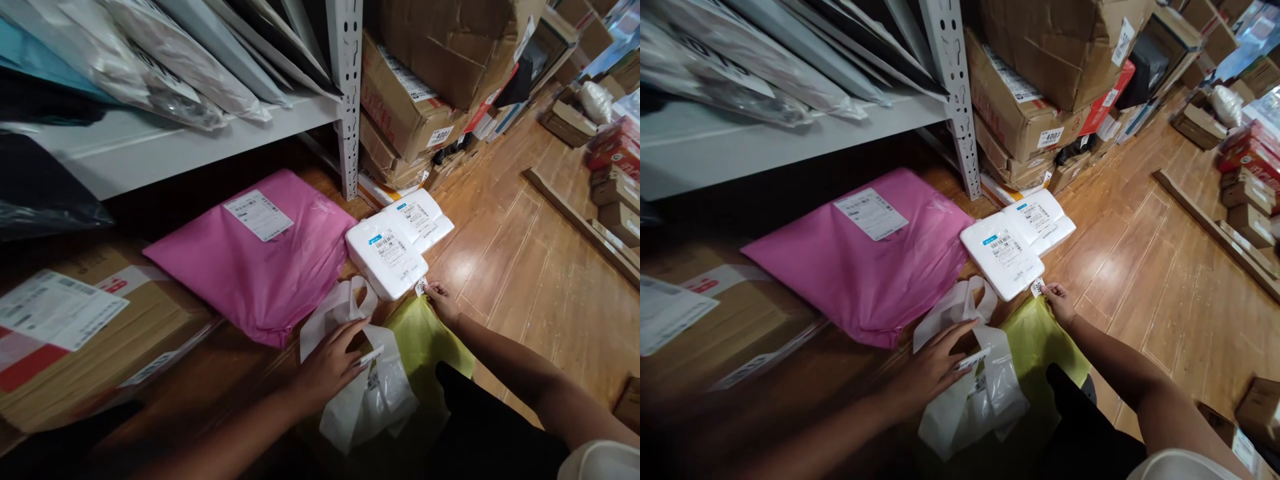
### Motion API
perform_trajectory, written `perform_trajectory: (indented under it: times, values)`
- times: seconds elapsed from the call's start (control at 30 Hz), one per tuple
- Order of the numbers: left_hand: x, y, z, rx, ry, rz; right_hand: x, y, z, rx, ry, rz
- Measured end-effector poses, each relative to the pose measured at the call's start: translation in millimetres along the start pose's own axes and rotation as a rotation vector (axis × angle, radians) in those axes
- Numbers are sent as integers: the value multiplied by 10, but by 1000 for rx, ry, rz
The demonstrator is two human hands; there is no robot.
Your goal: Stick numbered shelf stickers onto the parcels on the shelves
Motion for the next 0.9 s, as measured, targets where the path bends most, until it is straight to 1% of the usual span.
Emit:
perform_trajectory:
  times: [0.07, 0.13, 0.23, 0.3, 0.4, 0.5, 0.6, 0.77, 0.83, 0.9]
  values:
    - [198, 42, 39, 104, -98, -4, 2, 23, -3, 17, -20, -17]
    - [400, 75, 69, 191, -165, -18, 18, 13, 2, 25, -37, -40]
    - [650, 97, 70, 242, -169, 1, 97, -55, 12, 11, -66, -89]
    - [751, 99, 50, 244, -146, 24, 184, -107, 10, -14, -92, -124]
    - [803, 105, 22, 249, -161, 29, 303, -142, -22, -52, -125, -160]
    - [799, 122, 14, 247, -186, 24, 329, -123, -83, -64, -118, -157]
    - [796, 133, 23, 247, -177, 13, 227, -92, -130, -58, -67, -112]
    - [797, 136, 33, 241, -160, -5, -57, -39, -135, -48, 13, -39]
    - [793, 142, 30, 237, -170, 1, -123, -8, -141, -50, 15, -31]
    - [790, 153, 25, 235, -177, 8, -126, 7, -154, -61, -9, -41]
Point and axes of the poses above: each hand's wrist, its own x-axis towards the middle knuckle, its own y-axis out of the back of the hand, z = x × y, the point moved 1 cm from there along x, towards the middle knuckle, and after that the axes turned 2 degrees about -y, right-handed, at the moved point
